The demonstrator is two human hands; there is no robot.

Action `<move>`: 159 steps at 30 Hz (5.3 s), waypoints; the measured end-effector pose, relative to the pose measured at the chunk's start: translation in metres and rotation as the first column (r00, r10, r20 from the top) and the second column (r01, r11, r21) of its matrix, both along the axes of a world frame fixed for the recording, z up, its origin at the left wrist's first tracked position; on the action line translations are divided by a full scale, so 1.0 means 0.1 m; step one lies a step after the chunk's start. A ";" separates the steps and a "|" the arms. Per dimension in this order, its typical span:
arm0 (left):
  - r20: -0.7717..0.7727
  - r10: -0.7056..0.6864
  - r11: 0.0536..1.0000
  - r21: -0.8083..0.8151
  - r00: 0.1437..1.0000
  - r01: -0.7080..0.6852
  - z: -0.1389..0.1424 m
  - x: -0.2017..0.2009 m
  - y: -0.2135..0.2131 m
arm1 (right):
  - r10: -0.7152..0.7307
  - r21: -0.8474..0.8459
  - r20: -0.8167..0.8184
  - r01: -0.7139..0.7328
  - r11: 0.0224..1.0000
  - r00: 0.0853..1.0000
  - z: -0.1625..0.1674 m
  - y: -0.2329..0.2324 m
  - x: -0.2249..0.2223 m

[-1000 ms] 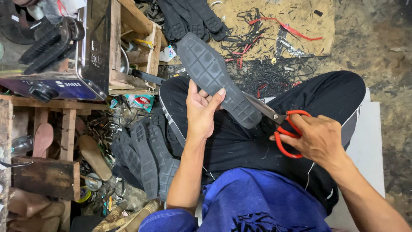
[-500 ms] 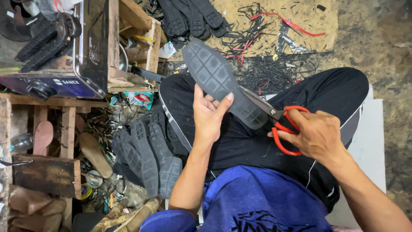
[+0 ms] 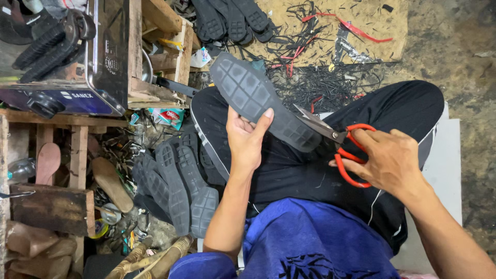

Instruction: The person sits on the floor holding a rubber sandal sole in one hand and scissors in the other, cutting and trimming the edges of the sole. They rotate the sole to trim different sections, set finished soles aside, and pick up additional soles to trim.

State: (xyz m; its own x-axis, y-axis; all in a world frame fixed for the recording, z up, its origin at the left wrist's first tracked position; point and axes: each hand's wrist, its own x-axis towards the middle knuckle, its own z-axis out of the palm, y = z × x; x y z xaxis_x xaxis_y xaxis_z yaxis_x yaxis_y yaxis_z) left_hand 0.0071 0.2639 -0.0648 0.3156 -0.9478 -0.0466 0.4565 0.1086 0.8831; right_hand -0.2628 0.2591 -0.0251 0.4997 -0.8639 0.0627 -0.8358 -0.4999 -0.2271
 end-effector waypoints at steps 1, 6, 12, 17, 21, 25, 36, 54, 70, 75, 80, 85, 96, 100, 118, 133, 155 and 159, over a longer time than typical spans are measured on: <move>0.004 0.001 1.000 0.003 1.000 -0.001 0.01 -0.01 0.01 | 0.008 0.004 -0.002 -0.008 1.000 1.000 0.01 -0.01 0.01; 0.020 0.006 1.000 -0.013 1.000 -0.005 0.00 -0.06 0.05 | 0.032 0.005 0.002 -0.032 0.999 0.999 0.02 0.00 0.10; -0.007 0.028 0.998 0.064 1.000 -0.027 -0.06 -0.24 0.17 | -0.007 -0.059 -0.009 0.007 0.998 1.000 -0.05 0.02 0.18; 0.059 0.013 0.989 0.145 0.998 -0.022 -0.08 -0.09 0.15 | 0.024 -0.020 0.045 -0.023 1.000 0.999 -0.11 0.09 0.19; -0.065 0.079 0.992 0.107 0.995 -0.072 -0.07 -0.05 0.10 | -0.002 0.021 0.031 0.001 1.000 1.000 -0.08 0.08 0.23; -0.081 0.106 0.990 0.103 0.991 -0.097 -0.06 -0.13 0.13 | 0.019 -0.073 0.063 -0.014 0.997 0.998 0.03 0.08 0.28; 0.106 0.167 0.977 0.114 0.980 -0.179 0.00 -0.21 0.20 | -0.011 -0.024 0.124 0.014 1.000 0.992 0.00 0.12 0.36; 0.235 -0.021 1.000 0.028 0.972 0.015 0.18 -0.01 0.23 | -0.030 0.103 0.143 0.015 0.995 0.989 0.12 0.14 0.38; 0.008 -0.050 0.998 -0.044 0.999 0.051 0.26 0.01 0.19 | -0.188 0.309 0.244 0.107 0.945 0.951 0.13 0.18 0.33; 0.117 -0.044 0.998 -0.034 0.992 0.049 0.34 -0.02 0.18 | -0.038 -0.002 0.230 0.039 0.999 0.972 0.17 0.20 0.38; 0.227 -0.077 0.996 -0.031 0.971 0.086 0.30 -0.16 0.27 | -0.046 -0.044 0.203 0.056 0.997 0.978 0.20 0.16 0.46; 0.217 -0.119 0.992 -0.018 0.969 0.126 0.28 -0.16 0.31 | -0.075 0.033 0.164 0.071 0.997 0.984 0.24 0.12 0.48; 0.213 -0.140 0.989 -0.018 0.967 0.147 0.23 -0.13 0.33 | -0.099 0.103 0.139 0.085 0.991 0.985 0.19 0.11 0.49; 0.152 -0.169 0.985 -0.017 0.974 0.173 0.20 -0.06 0.31 | -0.097 0.146 0.196 0.069 0.987 0.976 0.18 0.10 0.44; 0.041 -0.624 0.780 0.098 0.780 0.618 0.68 0.51 0.23 | -0.024 0.137 0.074 0.014 0.990 0.997 0.22 0.06 0.13; 0.311 -0.761 0.632 0.158 0.569 0.759 0.63 0.58 0.19 | 0.161 0.004 0.062 -0.162 0.987 0.985 0.39 0.00 0.06; 0.402 -0.510 0.851 0.109 0.760 0.514 0.61 0.40 0.17 | -0.220 0.362 0.346 0.086 0.928 0.912 0.10 0.16 0.15; 0.391 -0.316 0.942 0.021 0.865 0.335 0.59 0.11 0.19 | -0.086 0.112 0.381 0.046 0.993 0.921 0.05 0.24 0.35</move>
